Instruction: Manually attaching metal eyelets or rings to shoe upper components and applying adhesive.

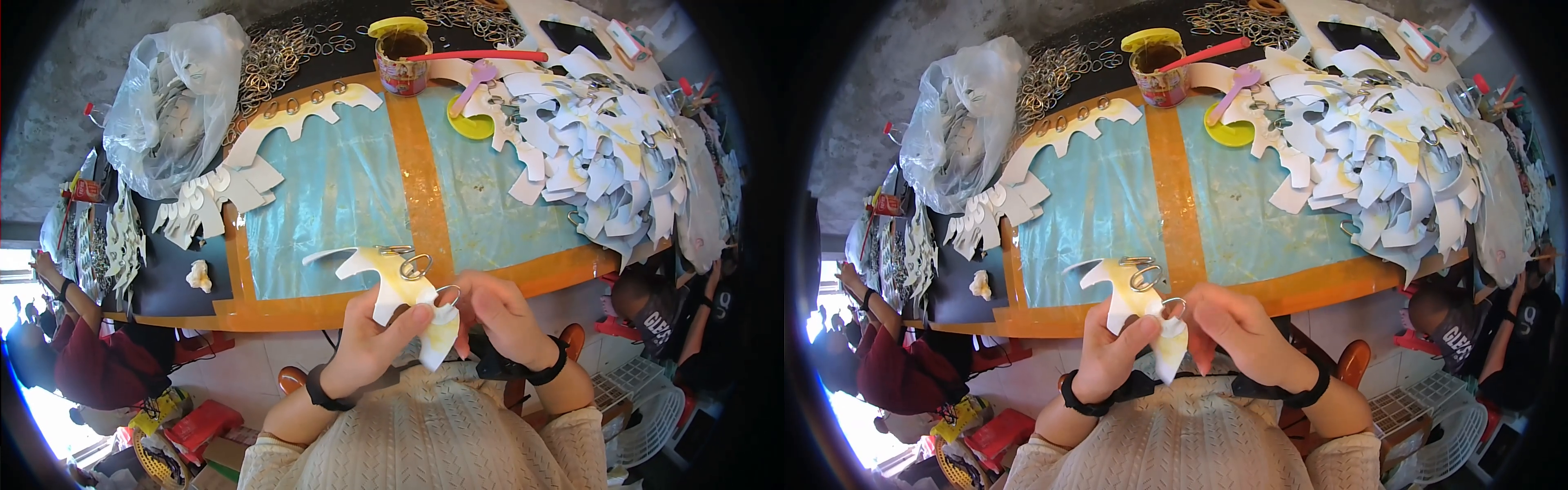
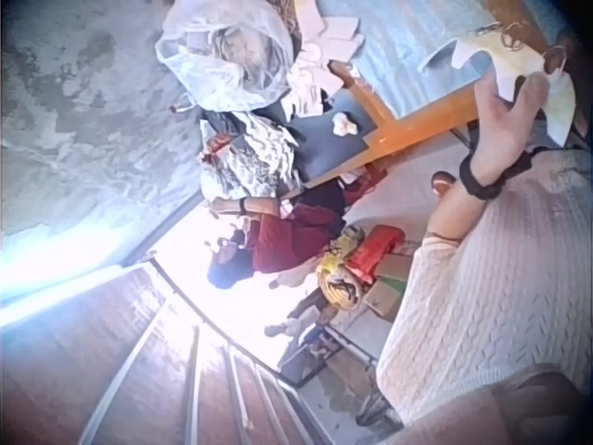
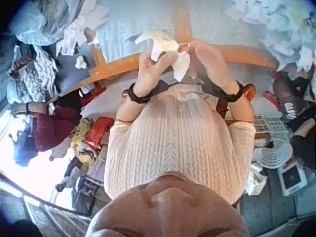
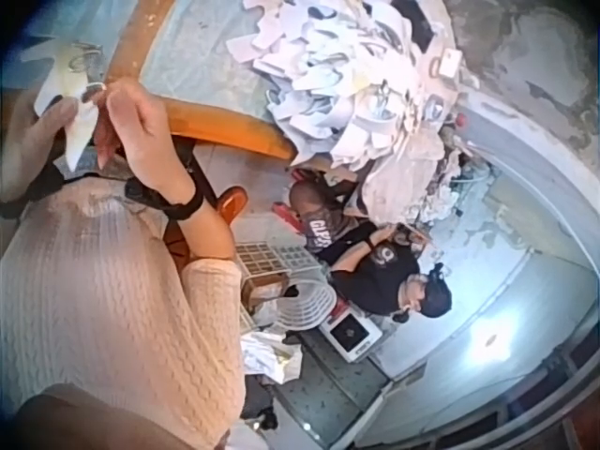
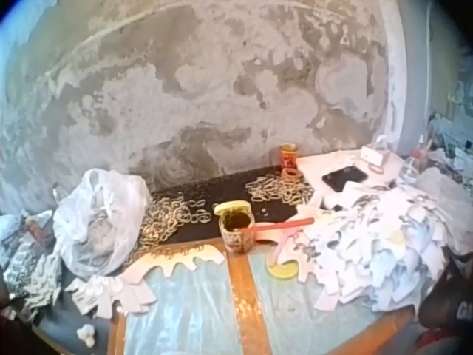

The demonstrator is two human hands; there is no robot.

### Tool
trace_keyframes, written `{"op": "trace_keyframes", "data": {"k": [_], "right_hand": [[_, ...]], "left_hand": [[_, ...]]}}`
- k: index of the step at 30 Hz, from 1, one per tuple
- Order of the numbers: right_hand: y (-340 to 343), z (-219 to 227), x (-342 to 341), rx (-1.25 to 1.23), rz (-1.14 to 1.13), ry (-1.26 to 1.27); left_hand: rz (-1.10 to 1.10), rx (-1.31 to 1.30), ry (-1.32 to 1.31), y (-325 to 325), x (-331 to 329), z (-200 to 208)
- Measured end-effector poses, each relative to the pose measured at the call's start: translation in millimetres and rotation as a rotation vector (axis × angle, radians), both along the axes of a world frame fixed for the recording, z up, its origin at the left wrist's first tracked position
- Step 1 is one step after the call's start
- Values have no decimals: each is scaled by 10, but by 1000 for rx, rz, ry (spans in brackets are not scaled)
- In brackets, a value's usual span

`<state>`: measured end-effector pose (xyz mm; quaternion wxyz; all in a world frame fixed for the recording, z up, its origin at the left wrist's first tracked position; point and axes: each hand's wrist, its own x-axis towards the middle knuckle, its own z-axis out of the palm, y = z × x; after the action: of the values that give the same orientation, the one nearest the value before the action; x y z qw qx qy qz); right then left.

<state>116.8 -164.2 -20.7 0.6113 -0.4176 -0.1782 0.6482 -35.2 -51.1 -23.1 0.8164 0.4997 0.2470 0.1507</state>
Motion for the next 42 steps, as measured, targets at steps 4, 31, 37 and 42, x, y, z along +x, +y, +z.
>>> {"op": "trace_keyframes", "data": {"k": [4, 31, 37, 42], "right_hand": [[22, 30, -55, -21, -33, -42], [487, 454, 870, 209, 174, -1229], [314, 158, 683, -40, -202, -688], [193, -26, 482, -7, -235, -322]], "left_hand": [[68, -14, -14, -48, 35, -73], [-671, 687, 221, 919, 611, 229], [-475, 566, 295, 886, 586, 230], [-355, 630, 192, 841, 595, 305]]}}
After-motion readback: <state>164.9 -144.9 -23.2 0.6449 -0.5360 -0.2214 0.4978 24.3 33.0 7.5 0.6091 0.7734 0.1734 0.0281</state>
